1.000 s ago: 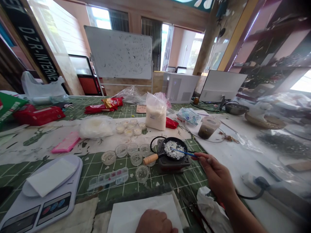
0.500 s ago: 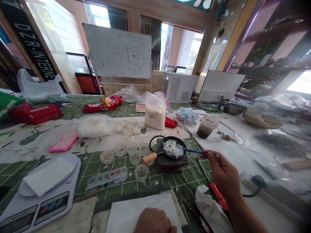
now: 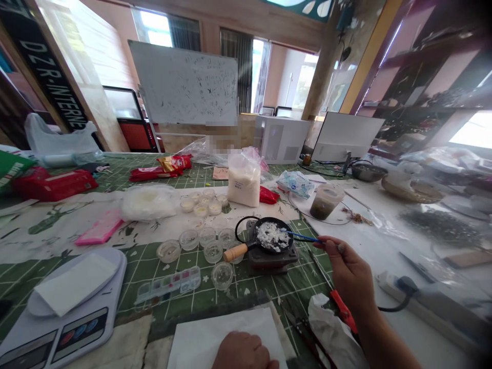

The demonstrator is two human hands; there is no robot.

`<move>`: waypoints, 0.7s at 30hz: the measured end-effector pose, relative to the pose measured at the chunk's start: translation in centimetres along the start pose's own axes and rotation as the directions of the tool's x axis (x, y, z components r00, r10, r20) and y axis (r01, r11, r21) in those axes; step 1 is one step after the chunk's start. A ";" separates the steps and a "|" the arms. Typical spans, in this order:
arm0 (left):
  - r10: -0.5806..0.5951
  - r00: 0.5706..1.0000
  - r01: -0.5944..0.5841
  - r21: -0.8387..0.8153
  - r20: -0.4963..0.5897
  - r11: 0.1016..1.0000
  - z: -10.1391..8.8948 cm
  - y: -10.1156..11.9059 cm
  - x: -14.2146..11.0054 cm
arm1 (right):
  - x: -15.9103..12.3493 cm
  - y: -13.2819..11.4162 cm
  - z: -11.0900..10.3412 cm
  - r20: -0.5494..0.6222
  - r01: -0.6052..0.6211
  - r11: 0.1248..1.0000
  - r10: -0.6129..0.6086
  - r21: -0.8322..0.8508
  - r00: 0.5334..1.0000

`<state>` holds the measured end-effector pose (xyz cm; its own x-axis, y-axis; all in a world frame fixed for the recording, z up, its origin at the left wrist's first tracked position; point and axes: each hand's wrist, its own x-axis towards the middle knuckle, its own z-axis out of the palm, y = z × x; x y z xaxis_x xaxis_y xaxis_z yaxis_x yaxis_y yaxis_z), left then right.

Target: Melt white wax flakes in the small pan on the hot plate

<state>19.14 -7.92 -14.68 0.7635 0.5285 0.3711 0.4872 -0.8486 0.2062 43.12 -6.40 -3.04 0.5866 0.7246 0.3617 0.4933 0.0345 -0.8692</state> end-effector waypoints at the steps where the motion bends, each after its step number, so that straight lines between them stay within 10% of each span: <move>1: -0.003 1.000 0.003 0.002 0.007 1.000 0.0 0.0 0.0 | -0.1 0.0 0.1 0.037 0.009 1.000 -0.010 0.008 0.999; 7: 0.031 0.999 -0.031 -0.001 -0.041 1.000 0.0 -0.1 0.0 | -0.1 -0.4 -0.2 0.101 0.031 0.998 -0.037 0.061 0.994; 13: 0.017 0.998 -0.017 0.000 -0.058 1.000 -0.2 -0.1 0.2 | -0.5 -0.5 -0.6 -0.117 0.137 0.986 -0.149 -0.098 0.982; 21: 0.006 0.998 -0.007 -0.025 -0.057 1.000 0.1 -0.2 0.1 | -1.1 -0.9 0.3 0.150 0.173 0.984 -0.178 0.044 0.972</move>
<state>19.18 -7.72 -14.77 0.7409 0.5216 0.4231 0.4709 -0.8526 0.2265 41.85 -6.98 -2.75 0.3861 0.8019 0.4559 0.5587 0.1900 -0.8073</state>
